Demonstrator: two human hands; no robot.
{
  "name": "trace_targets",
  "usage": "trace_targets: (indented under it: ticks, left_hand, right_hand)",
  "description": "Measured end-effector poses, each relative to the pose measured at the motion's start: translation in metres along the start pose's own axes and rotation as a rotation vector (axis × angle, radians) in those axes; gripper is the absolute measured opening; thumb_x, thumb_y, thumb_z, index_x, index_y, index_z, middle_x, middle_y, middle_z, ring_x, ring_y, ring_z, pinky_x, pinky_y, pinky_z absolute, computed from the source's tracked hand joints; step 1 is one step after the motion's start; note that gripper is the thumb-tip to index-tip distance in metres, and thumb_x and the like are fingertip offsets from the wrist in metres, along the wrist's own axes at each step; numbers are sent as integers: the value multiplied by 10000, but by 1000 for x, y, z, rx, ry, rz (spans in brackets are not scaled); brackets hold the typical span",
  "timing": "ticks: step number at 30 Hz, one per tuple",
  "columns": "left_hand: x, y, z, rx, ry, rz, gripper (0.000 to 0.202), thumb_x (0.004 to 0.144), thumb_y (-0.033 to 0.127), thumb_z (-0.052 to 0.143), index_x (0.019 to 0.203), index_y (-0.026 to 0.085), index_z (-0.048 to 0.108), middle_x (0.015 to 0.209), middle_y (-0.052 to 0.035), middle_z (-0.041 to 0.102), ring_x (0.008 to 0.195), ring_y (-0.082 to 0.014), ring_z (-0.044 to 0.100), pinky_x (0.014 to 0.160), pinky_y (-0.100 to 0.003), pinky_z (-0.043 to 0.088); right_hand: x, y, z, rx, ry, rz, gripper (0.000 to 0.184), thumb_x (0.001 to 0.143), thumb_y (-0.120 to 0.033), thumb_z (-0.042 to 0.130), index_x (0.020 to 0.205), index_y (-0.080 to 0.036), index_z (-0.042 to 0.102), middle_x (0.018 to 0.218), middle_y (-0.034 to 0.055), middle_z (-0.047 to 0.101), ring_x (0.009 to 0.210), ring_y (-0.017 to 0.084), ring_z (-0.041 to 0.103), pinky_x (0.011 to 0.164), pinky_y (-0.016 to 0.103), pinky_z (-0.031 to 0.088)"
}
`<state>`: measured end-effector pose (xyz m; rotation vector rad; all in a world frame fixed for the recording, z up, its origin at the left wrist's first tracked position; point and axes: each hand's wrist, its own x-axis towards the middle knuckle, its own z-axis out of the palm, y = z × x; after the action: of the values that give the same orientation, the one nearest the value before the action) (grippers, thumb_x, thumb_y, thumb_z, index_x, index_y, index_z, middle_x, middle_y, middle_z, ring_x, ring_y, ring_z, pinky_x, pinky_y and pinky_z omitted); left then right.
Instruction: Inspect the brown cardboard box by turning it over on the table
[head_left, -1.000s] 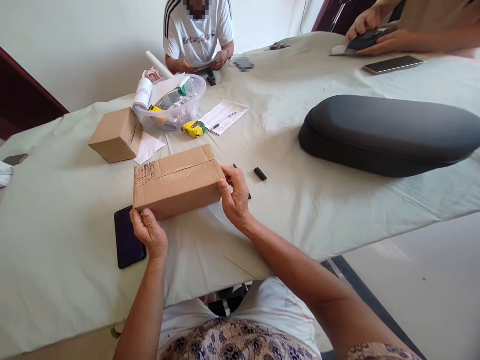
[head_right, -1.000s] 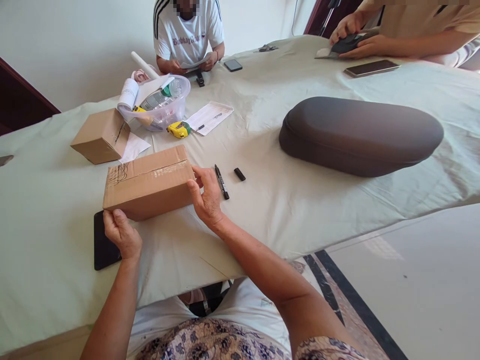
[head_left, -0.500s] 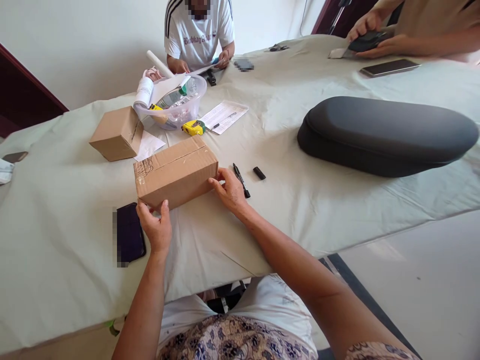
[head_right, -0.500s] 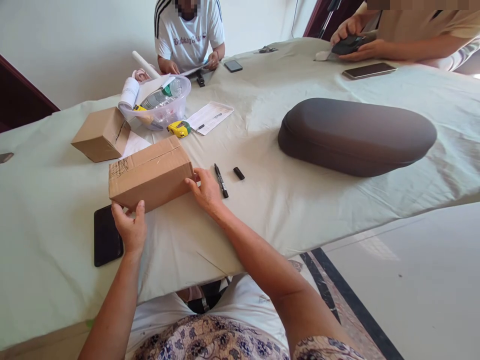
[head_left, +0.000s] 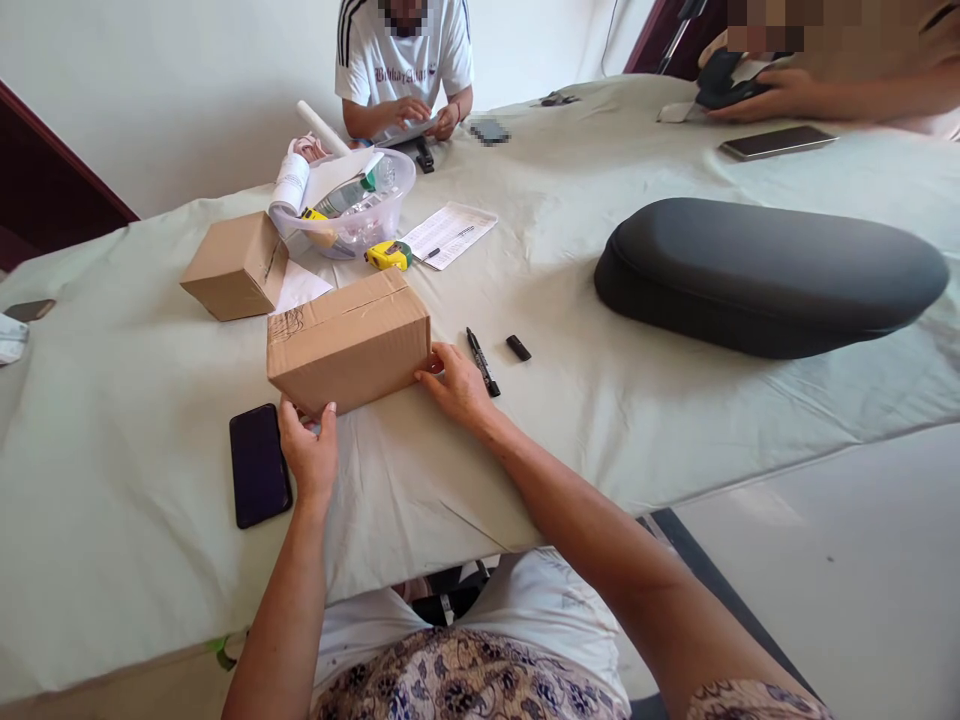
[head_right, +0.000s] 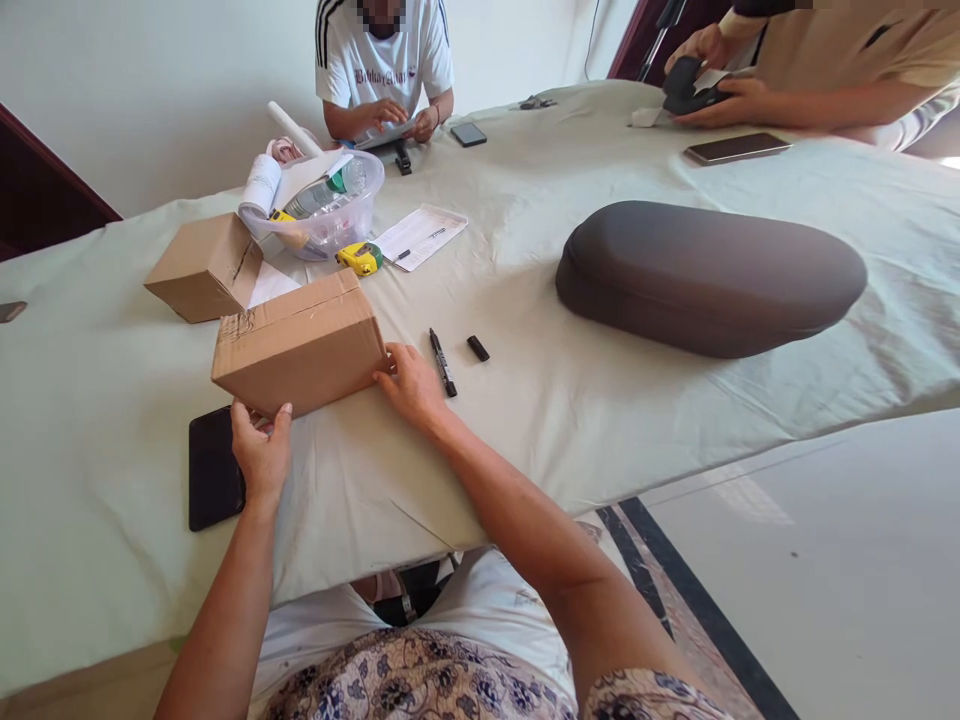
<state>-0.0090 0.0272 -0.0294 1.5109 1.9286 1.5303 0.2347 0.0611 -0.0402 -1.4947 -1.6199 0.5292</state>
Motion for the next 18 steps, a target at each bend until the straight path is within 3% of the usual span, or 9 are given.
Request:
trace_targets:
  ticks: [3, 11, 18]
  left_hand:
    - [0, 3, -1, -28, 61, 10, 616, 786, 399, 733, 1340, 184, 570, 1164, -117, 673, 965, -188, 654, 764, -291, 542]
    - [0, 8, -7, 17, 113, 83, 582, 813, 533, 696, 1255, 157, 651, 1015, -82, 668, 866, -176, 631, 764, -299, 532]
    - [-1, 0, -3, 34, 126, 137, 786, 750, 572, 766, 1383, 157, 553, 1200, -147, 640, 1065, -248, 652, 855, -347, 563]
  right_hand:
    - [0, -3, 0, 70, 74, -30, 350, 833, -268, 672, 1173, -219, 604, 968, 48, 685, 793, 175, 638, 757, 351, 541]
    - [-2, -16, -8, 200, 166, -84, 269, 853, -315, 642, 1103, -223, 613, 842, 9, 615, 764, 166, 586, 763, 351, 525]
    - [-4, -18, -5, 229, 249, -139, 302, 879, -343, 623, 1159, -237, 588, 818, -13, 581, 729, 151, 555, 722, 334, 519]
